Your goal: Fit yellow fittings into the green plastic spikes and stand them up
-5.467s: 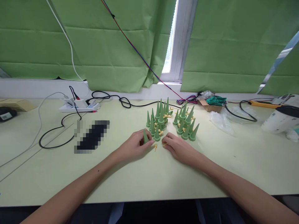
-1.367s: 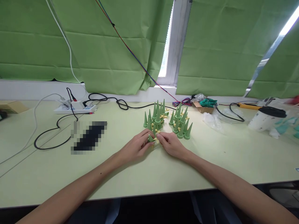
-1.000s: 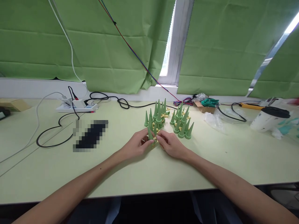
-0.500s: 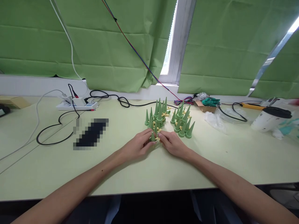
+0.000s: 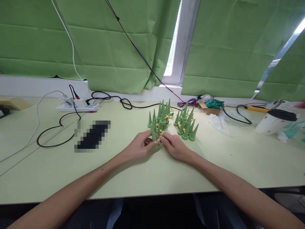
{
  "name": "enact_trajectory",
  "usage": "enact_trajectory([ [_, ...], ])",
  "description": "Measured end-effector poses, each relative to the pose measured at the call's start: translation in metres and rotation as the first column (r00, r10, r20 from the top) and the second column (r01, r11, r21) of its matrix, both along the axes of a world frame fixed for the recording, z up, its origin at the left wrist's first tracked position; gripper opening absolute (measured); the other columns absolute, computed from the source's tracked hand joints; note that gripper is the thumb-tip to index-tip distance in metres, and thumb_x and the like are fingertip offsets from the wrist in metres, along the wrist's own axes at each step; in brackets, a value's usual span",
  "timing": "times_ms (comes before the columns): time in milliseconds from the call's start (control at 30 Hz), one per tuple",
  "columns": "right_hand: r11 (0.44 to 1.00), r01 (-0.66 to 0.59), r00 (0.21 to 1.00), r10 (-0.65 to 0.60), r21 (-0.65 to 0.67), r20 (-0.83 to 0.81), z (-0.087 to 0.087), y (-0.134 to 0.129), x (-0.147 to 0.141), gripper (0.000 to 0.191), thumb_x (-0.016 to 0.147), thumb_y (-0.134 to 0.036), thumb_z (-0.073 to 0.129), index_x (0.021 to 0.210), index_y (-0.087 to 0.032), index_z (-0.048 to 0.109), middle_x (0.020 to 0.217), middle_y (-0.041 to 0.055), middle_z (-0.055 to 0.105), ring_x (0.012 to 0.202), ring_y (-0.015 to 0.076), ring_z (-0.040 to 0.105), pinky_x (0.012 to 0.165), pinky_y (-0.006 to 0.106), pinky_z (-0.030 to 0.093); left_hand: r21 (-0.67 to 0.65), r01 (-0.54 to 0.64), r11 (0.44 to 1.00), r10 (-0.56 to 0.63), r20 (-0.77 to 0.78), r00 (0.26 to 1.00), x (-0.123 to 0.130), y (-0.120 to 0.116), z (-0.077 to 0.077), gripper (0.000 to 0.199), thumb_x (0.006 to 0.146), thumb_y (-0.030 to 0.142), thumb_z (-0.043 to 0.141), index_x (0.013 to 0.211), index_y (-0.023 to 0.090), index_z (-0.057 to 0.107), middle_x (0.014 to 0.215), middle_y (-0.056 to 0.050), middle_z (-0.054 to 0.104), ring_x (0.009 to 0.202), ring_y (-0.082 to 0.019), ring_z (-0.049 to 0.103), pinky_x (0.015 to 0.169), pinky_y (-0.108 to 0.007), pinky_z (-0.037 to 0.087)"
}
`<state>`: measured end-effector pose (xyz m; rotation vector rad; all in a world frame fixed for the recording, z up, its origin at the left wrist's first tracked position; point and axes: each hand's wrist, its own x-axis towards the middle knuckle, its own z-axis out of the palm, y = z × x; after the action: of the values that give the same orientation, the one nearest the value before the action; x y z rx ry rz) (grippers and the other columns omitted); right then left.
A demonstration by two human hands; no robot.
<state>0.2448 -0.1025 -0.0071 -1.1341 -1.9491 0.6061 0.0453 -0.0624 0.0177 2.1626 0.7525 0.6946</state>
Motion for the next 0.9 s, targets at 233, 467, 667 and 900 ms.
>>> enact_trajectory([
  [233,0.999,-0.012,0.998,0.010,0.039,0.056,-0.0026,0.0012,0.0018,0.036,0.104,-0.034,0.035,0.070,-0.021,0.034,0.058,-0.0056,0.035,0.054,0.0113,0.031,0.056,0.028,0.025,0.262,0.044,0.964,-0.032,-0.052,0.998,-0.0010,-0.0010,-0.0045,0.016,0.096,0.029,0.049,0.092,0.017,0.059,0.090,-0.003,0.058,0.071,-0.012,0.052,0.060,-0.023,0.043],
  [467,0.999,0.015,0.998,-0.017,0.033,0.054,0.0009,-0.0004,0.0005,0.039,0.104,-0.030,0.033,0.066,-0.021,0.033,0.055,-0.0057,0.034,0.051,0.0108,0.032,0.057,0.028,0.027,0.421,0.131,0.897,-0.112,-0.071,0.991,-0.0016,-0.0015,-0.0083,0.015,0.098,0.018,0.046,0.108,0.019,0.057,0.107,-0.007,0.058,0.087,-0.014,0.058,0.069,-0.024,0.047],
  [667,0.999,0.023,0.999,-0.022,0.040,-0.024,0.0011,-0.0003,-0.0008,0.037,0.105,-0.034,0.032,0.071,-0.021,0.042,0.057,-0.0050,0.041,0.053,0.0113,0.038,0.059,0.027,0.033,0.482,0.056,0.874,-0.033,-0.056,0.998,-0.0023,0.0013,-0.0100,0.017,0.097,0.020,0.048,0.111,0.020,0.057,0.118,-0.008,0.052,0.060,-0.006,0.049,0.060,-0.024,0.046],
  [900,0.991,0.110,0.989,-0.102,0.070,-0.105,0.0009,0.0000,-0.0008,0.039,0.104,-0.039,0.034,0.070,-0.021,0.040,0.061,-0.0035,0.044,0.055,0.0117,0.039,0.058,0.026,0.033,0.392,-0.110,0.913,0.099,0.049,0.994,-0.0009,-0.0016,-0.0059,0.025,0.091,0.022,0.053,0.116,0.022,0.052,0.114,-0.006,0.051,0.062,-0.006,0.051,0.056,-0.022,0.046],
])
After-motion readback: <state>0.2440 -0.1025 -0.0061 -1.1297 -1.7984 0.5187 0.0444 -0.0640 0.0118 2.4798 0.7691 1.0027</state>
